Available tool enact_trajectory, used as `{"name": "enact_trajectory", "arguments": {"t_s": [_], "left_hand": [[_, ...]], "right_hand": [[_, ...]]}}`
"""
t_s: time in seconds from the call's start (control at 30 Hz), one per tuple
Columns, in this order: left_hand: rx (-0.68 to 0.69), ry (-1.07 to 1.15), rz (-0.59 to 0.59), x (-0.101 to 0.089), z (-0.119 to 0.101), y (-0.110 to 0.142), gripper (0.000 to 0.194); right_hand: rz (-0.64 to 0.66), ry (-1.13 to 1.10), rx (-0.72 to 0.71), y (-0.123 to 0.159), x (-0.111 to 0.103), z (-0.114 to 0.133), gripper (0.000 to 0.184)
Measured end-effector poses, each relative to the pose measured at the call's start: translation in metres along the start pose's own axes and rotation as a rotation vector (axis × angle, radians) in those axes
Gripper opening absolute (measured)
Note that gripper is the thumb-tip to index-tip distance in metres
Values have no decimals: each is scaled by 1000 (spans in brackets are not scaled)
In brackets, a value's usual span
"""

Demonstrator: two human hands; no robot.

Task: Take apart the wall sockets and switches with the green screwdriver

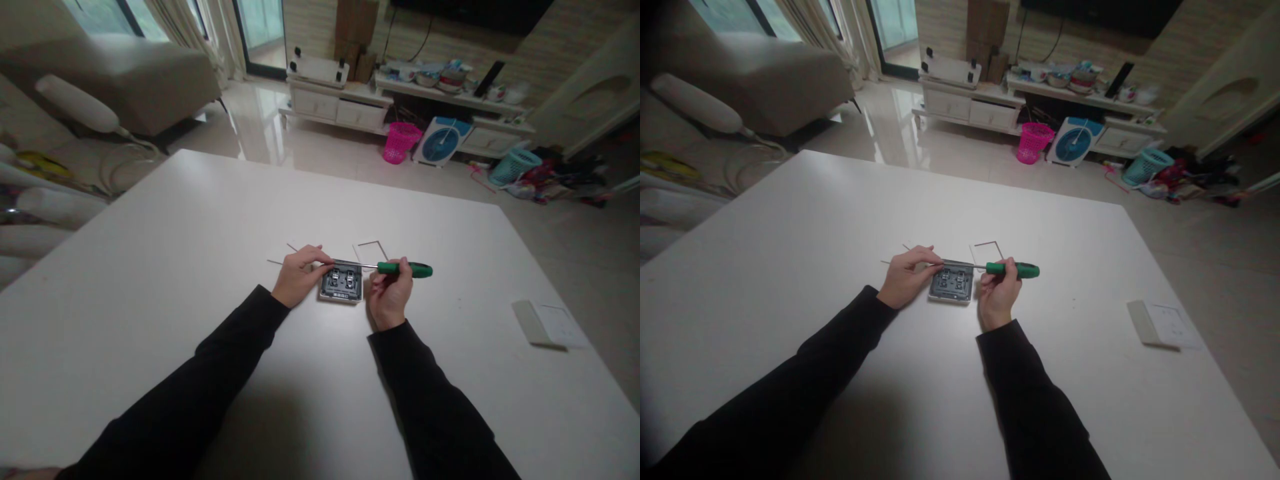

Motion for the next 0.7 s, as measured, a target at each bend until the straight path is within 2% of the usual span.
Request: {"name": "enact_trajectory", "arguments": {"t_s": [0.27,0.4,0.53,0.7], "left_hand": [[0,12,9,2,3,0,1],[-19,4,14,4,2,1,3],[-117,-40,39,1,-1,3,26],[-107,-118,208,1,-6,6,71]], "right_hand": [[42,23,54,-2,0,-1,33],[32,59,60,-2,-1,-1,40],[10,93,57,-2,-1,0,47],[-26,19,107,-6,-1,2,51]]}}
Point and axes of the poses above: each hand's wrist, its own y-axis away from the middle knuckle, its own x-axis out of the palm, z = x × y, the point moved 3 cm from there along -y, towards the middle knuckle, and after that the axes turned 12 degrees about -x, right-handed, at the moved point
